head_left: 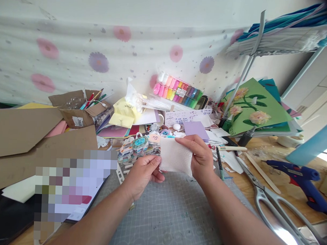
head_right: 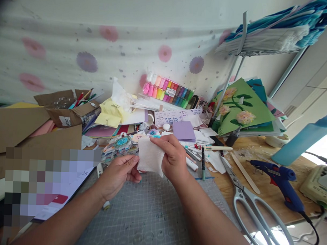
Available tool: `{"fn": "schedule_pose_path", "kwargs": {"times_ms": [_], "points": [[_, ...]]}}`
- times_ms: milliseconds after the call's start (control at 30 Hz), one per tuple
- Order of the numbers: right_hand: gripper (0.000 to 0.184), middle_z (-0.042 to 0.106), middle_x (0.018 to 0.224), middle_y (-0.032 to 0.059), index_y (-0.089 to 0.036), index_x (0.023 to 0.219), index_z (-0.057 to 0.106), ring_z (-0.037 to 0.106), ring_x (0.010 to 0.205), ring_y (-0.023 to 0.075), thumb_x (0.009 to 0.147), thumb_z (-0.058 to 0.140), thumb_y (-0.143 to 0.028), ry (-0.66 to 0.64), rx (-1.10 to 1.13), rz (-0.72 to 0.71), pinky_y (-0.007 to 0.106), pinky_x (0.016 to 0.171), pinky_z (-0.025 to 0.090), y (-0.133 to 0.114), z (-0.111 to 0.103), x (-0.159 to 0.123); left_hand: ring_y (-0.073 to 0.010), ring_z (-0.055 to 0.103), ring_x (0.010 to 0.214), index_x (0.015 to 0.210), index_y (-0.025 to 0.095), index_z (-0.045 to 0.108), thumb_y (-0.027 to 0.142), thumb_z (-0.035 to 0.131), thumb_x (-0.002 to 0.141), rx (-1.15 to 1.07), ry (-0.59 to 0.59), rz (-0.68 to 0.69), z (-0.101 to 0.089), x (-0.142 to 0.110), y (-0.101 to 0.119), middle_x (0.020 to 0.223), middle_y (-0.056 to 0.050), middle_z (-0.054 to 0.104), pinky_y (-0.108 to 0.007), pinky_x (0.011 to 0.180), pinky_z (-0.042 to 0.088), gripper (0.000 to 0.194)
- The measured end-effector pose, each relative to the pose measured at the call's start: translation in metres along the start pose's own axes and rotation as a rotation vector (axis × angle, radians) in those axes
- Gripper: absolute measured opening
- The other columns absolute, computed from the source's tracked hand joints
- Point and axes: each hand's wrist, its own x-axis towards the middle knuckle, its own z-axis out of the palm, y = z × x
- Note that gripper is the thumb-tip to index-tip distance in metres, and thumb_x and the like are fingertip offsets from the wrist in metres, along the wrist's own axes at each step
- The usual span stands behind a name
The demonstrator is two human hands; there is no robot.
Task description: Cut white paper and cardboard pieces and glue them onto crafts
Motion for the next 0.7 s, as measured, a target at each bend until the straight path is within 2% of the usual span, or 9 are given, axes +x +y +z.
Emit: {"fn": "schedule_pose_path", "kwargs": {"times_ms": [333, 567, 700], "points": [[0.035, 0.057, 0.091, 0.0058, -0.029, 0.113, 0.069, 0.061, 0.079, 0.0179, 0.085, 0.057, -0.009, -0.07, 0.003, -0.116, 0.029, 0.062, 0.05, 0.0027, 0.0013, -0.0019, -0.0107, 0.061, 0.049, 0.081, 0.012, 0.067, 0.041, 0.075, 0.071, -0.113, -0.016, -0.017, 0.0015, -0.0005, 0.0001, 0.066, -0.002, 0.067, -0.023, 0.049, 0.053, 0.032], [0.038, 0.054, 0.094, 0.0039, -0.033, 0.108, 0.071, 0.06, 0.082, 0.0167, 0.083, 0.062, -0.007, -0.082, 0.157, -0.047, 0.027, 0.063, 0.05, 0.0005, 0.001, -0.002, -0.0102, 0.062, 0.053, 0.082, 0.012, 0.068, 0.038, 0.078, 0.068, -0.188, -0.034, -0.009, 0.0, -0.0004, 0.0002, 0.064, -0.002, 0.067, -0.022, 0.053, 0.053, 0.031], [0.037, 0.056, 0.093, 0.0034, -0.033, 0.106, 0.072, 0.059, 0.081, 0.017, 0.082, 0.061, -0.007, -0.034, 0.162, -0.008, 0.027, 0.062, 0.049, 0.0036, 0.0033, -0.0018, -0.0084, 0.058, 0.05, 0.075, 0.013, 0.065, 0.037, 0.079, 0.066, -0.191, -0.021, 0.005, 0.0001, -0.0012, 0.0003, 0.058, 0.001, 0.063, -0.021, 0.051, 0.051, 0.029]]}}
